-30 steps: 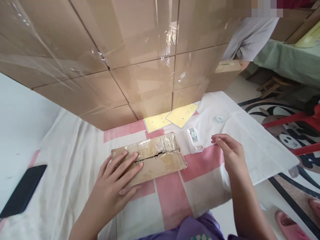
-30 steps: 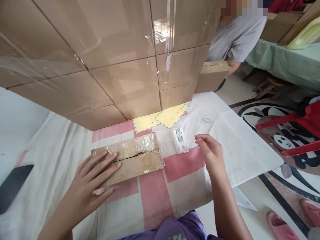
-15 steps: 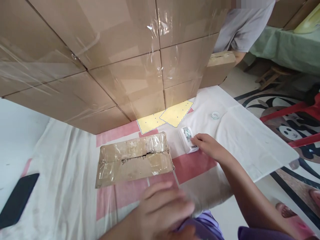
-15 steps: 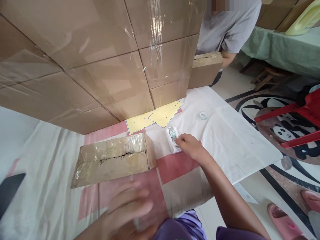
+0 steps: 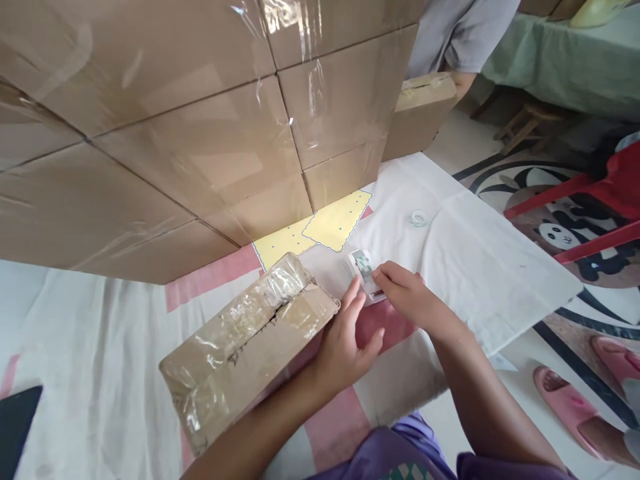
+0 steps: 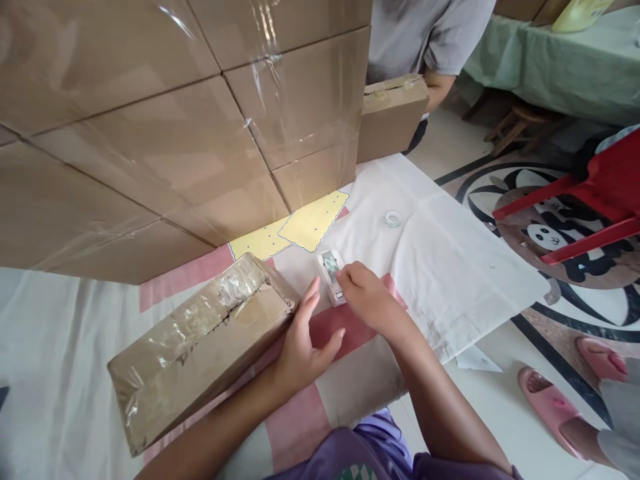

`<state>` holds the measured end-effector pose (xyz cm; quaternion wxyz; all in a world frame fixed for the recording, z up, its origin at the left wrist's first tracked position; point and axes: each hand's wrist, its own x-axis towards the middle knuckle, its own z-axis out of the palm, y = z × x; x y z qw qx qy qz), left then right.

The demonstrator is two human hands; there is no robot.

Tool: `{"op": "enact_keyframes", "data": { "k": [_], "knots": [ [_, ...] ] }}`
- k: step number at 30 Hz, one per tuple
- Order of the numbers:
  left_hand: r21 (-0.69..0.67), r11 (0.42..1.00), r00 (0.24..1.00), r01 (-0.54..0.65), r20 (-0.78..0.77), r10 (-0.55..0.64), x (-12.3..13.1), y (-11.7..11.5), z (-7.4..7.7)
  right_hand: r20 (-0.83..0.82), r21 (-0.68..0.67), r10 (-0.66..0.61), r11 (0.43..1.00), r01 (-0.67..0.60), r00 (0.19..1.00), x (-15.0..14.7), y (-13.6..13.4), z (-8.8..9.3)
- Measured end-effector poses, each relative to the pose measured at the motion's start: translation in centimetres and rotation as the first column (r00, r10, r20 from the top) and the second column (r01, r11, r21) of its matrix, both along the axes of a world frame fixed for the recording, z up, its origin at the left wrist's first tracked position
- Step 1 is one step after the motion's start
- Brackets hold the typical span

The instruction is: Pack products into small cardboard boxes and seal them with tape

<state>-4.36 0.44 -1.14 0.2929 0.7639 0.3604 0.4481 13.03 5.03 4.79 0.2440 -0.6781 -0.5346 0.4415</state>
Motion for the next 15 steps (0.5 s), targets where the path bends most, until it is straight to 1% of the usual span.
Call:
{"op": "enact_keyframes", "data": {
  "k": [3, 5, 7, 9, 11, 13, 15],
  "knots": [
    [-0.035, 0.997, 0.996, 0.072, -0.045, -0.074, -2.2, -1.1, 0.0, -0.003, -0.025, 0.008, 1.000, -0.008, 1.000, 0.1, -0.3, -0.2],
    [-0.067, 0.996, 0.994, 0.055, -0.096, -0.061, -3.2, -2.0, 0.0, 0.032, -0.022, 0.025, 0.999, -0.024, 0.999, 0.0, -0.6, -0.2],
    [-0.093, 0.996, 0.993, 0.008, -0.117, -0.019, -3.3, -2.8, -0.2, 0.118, 0.000, 0.055, 0.998, -0.055, 0.992, -0.2, -0.8, -0.1],
    [-0.119, 0.992, 0.993, -0.030, -0.119, 0.016, -2.4, -3.1, -0.8, 0.213, 0.021, 0.085, 0.996, -0.091, 0.973, -0.4, -0.9, 0.1],
    [-0.157, 0.986, 0.991, -0.054, -0.128, 0.034, -0.7, -2.6, -1.5, 0.268, 0.022, 0.105, 0.993, -0.115, 0.958, -0.7, -0.8, 0.3],
    [-0.172, 0.981, 0.988, -0.086, -0.144, 0.062, 1.3, -1.1, -2.1, 0.289, 0.013, 0.121, 0.991, -0.131, 0.949, -0.8, -0.5, 0.6],
    [-0.154, 0.979, 0.980, -0.130, -0.169, 0.104, 2.8, 0.7, -2.5, 0.312, 0.009, 0.132, 0.990, -0.142, 0.941, -0.9, -0.3, 0.8]
  ]
}}
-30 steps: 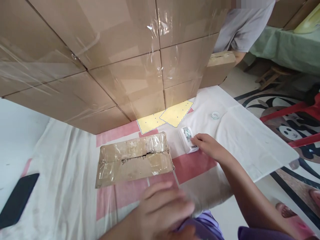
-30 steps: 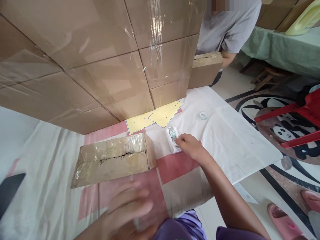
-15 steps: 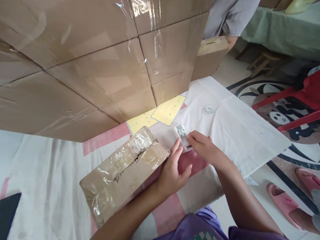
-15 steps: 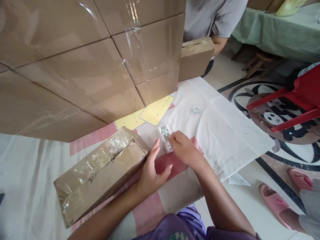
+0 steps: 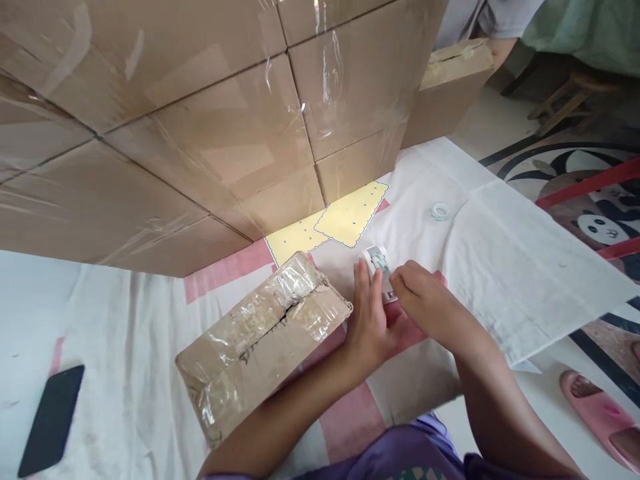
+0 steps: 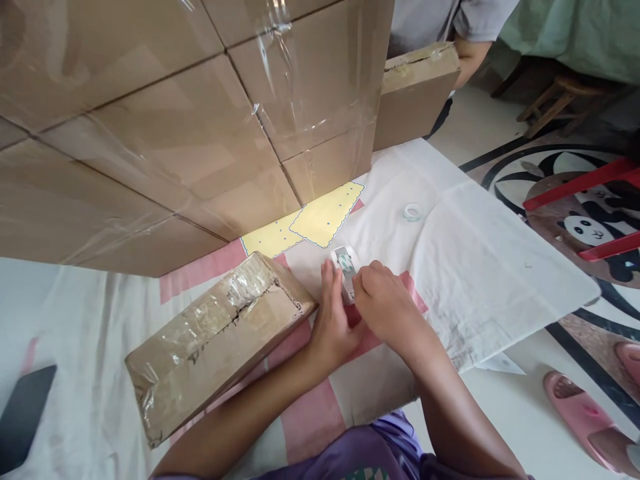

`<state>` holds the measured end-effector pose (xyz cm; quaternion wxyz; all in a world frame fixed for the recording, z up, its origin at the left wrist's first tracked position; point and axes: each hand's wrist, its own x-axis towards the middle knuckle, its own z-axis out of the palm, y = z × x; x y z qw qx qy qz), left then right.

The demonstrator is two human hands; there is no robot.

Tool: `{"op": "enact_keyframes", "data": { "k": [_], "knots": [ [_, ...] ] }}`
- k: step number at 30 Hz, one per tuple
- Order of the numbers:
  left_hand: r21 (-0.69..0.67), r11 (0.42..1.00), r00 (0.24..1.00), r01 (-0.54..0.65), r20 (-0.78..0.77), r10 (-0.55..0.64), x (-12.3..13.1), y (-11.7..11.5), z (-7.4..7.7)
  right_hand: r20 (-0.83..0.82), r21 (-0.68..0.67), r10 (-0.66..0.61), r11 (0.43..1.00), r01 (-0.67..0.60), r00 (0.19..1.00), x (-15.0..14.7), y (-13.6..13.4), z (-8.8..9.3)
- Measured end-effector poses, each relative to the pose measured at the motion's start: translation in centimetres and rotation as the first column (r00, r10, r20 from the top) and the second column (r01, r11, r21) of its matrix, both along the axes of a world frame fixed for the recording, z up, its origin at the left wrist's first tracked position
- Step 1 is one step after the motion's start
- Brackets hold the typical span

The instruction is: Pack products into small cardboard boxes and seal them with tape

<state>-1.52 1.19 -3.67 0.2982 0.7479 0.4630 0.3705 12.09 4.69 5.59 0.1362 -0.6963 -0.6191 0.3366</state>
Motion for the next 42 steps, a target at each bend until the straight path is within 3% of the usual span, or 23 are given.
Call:
{"op": "enact_keyframes", "data": {
  "k": [5, 11, 17, 28, 35, 42],
  "knots": [
    [-0.022, 0.997, 0.993, -0.078, -0.089, 0.076, 1.0, 2.9, 0.1, 0.062, 0.038, 0.033, 0.999, -0.035, 0.998, -0.1, -0.2, 0.2],
    [0.033, 0.988, 0.983, -0.151, -0.105, 0.153, 0.9, 2.6, 0.6, 0.047, 0.138, 0.043, 0.989, -0.049, 0.998, 0.0, -2.0, 0.0],
    [0.018, 0.991, 0.986, -0.135, -0.099, 0.136, 0.9, 2.7, 0.7, 0.031, 0.198, -0.062, 0.979, 0.055, 0.998, -0.1, -3.5, -0.7],
    [0.012, 0.993, 0.988, -0.120, -0.096, 0.121, 0.7, 2.7, 1.1, -0.268, -0.069, -0.276, 0.961, 0.267, 0.923, -0.1, -5.4, -0.9],
    [-0.001, 0.993, 0.988, -0.115, -0.106, 0.115, 0.6, 2.7, 1.0, -0.545, -0.246, -0.314, 0.946, 0.210, 0.778, 1.0, -5.7, -3.0],
    [0.027, 0.992, 0.986, -0.122, -0.111, 0.124, 0.7, 2.6, 1.3, -0.598, -0.191, -0.343, 0.939, 0.286, 0.725, 0.2, -4.8, -4.0]
  ]
}}
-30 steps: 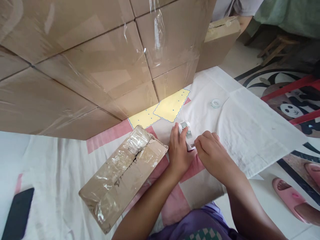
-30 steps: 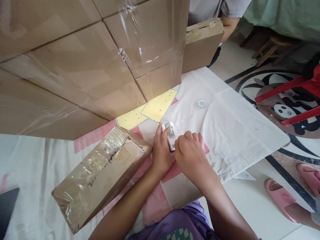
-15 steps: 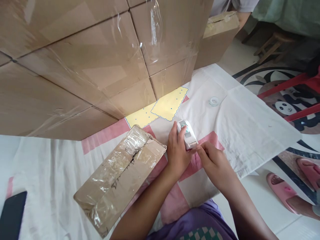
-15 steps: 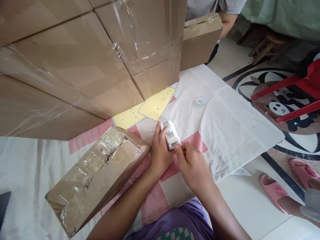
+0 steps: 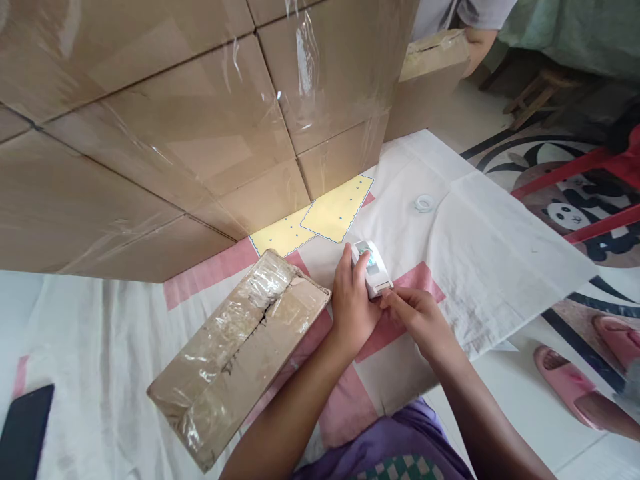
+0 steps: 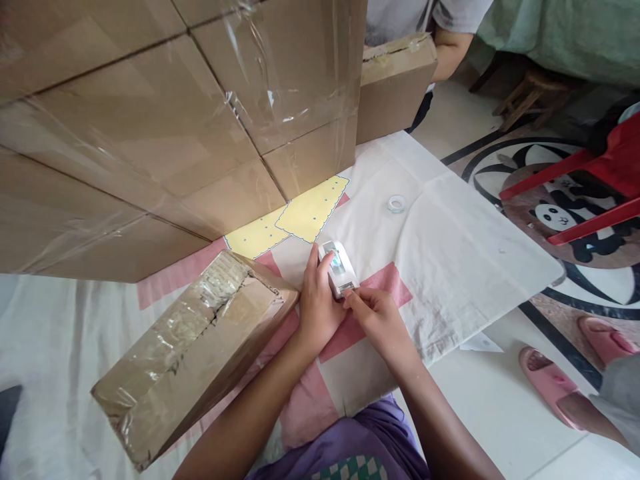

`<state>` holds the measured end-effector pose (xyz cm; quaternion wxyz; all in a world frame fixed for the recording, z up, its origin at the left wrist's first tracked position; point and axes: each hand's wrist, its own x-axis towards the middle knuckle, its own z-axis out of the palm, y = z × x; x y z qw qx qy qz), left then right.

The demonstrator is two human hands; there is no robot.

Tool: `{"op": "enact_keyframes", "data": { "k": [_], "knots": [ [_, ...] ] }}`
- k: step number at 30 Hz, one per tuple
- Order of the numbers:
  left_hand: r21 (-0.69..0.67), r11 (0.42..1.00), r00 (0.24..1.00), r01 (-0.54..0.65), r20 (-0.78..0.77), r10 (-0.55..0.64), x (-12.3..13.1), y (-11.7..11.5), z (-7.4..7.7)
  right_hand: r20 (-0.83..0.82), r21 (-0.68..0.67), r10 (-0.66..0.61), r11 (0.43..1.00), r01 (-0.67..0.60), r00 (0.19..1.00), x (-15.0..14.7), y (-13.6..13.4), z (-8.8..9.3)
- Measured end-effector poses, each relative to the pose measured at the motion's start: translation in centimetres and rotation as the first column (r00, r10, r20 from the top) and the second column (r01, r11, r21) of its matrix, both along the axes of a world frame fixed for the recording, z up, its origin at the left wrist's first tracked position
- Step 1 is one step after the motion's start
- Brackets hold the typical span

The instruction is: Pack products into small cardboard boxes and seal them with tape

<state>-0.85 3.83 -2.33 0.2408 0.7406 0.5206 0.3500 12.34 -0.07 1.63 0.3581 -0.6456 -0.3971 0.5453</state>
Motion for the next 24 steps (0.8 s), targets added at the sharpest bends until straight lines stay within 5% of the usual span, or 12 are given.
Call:
{"op": "enact_keyframes", "data": {
  "k": [13, 24],
  "knots": [
    [0.013, 1.000, 1.000, 0.009, -0.010, -0.009, -0.1, 0.0, -0.1, -0.100, 0.103, -0.110, 0.987, 0.120, 0.989, -0.5, -0.4, -0.1],
    [0.004, 1.000, 1.000, 0.010, 0.004, -0.010, -0.1, 0.1, -0.2, 0.027, 0.125, -0.050, 0.991, 0.046, 0.998, -0.5, -0.4, -1.1]
  ]
}}
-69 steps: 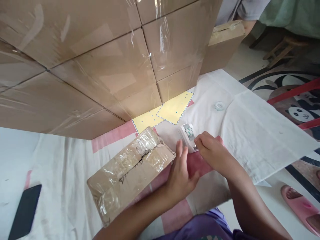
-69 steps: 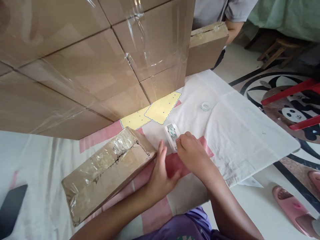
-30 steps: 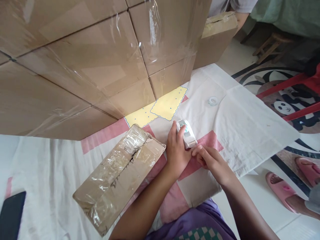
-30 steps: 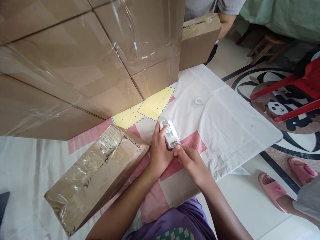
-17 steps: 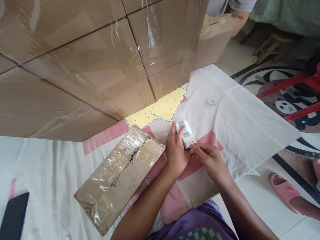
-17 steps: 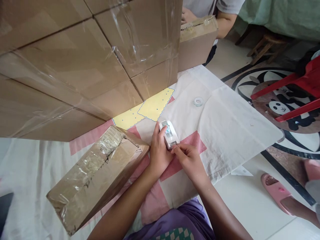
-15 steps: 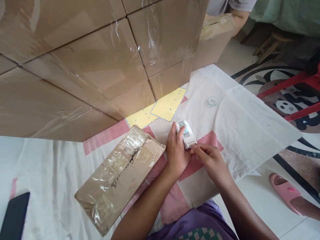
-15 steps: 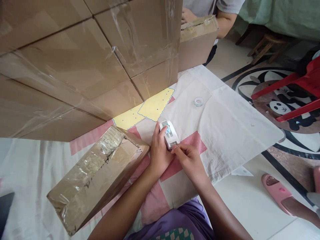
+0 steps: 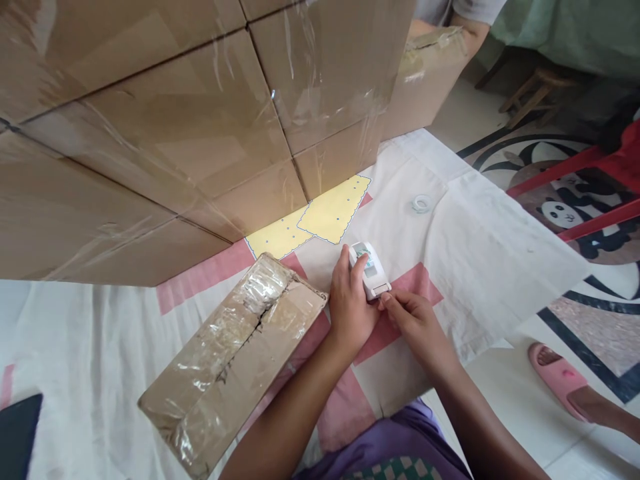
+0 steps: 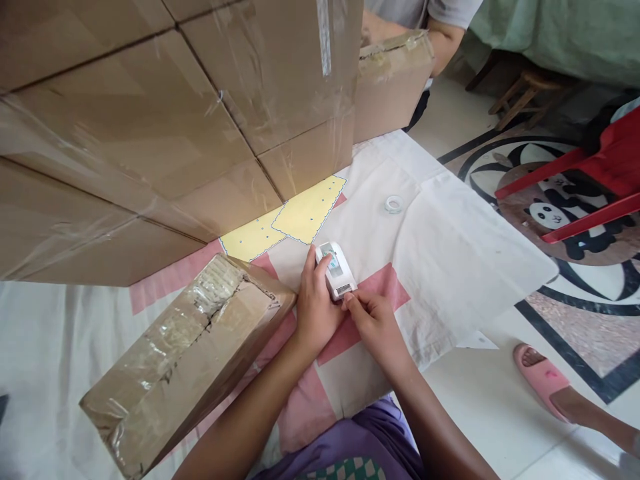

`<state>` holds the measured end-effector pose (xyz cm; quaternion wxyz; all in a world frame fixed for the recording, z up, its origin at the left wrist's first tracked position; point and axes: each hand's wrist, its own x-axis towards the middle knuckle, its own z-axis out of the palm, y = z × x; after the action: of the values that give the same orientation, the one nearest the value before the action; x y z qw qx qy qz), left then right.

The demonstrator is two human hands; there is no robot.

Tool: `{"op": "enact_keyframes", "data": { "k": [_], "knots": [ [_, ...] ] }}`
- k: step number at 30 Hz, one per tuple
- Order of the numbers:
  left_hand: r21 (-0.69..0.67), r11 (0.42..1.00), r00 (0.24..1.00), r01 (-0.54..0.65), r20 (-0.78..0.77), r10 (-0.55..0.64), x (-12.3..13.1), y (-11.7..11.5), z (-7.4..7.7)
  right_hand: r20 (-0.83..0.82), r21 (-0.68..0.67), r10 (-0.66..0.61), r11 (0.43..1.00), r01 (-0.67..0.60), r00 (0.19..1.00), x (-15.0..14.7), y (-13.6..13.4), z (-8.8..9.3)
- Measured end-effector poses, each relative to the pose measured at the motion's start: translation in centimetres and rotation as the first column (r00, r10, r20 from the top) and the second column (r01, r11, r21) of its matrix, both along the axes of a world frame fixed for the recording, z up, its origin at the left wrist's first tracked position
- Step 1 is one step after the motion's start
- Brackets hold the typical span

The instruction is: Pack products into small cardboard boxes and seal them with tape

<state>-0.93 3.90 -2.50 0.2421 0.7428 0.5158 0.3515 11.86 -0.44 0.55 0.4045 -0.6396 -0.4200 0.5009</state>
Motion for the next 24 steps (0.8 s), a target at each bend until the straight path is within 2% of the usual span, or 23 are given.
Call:
{"op": "enact_keyframes", "data": {
  "k": [8, 17, 21, 24],
  "knots": [
    [-0.037, 0.999, 1.000, -0.017, -0.015, 0.017, 0.0, -0.2, 0.0, 0.070, 0.046, 0.008, 0.999, -0.011, 0.998, -0.1, -0.1, -0.7],
    [-0.015, 1.000, 1.000, -0.013, -0.020, 0.012, 0.1, -0.3, -0.2, 0.202, 0.210, -0.042, 0.978, -0.001, 0.978, -0.4, -0.4, -2.6],
    [-0.024, 0.999, 0.998, 0.025, 0.055, -0.023, -0.2, -0.4, 0.2, 0.204, 0.331, -0.096, 0.943, 0.023, 0.974, -0.7, -0.9, -2.8],
    [-0.014, 0.996, 0.979, 0.089, 0.186, -0.085, -1.1, -2.0, 0.9, 0.160, 0.379, -0.098, 0.925, 0.031, 0.982, -0.8, -2.2, -2.3]
  ]
}}
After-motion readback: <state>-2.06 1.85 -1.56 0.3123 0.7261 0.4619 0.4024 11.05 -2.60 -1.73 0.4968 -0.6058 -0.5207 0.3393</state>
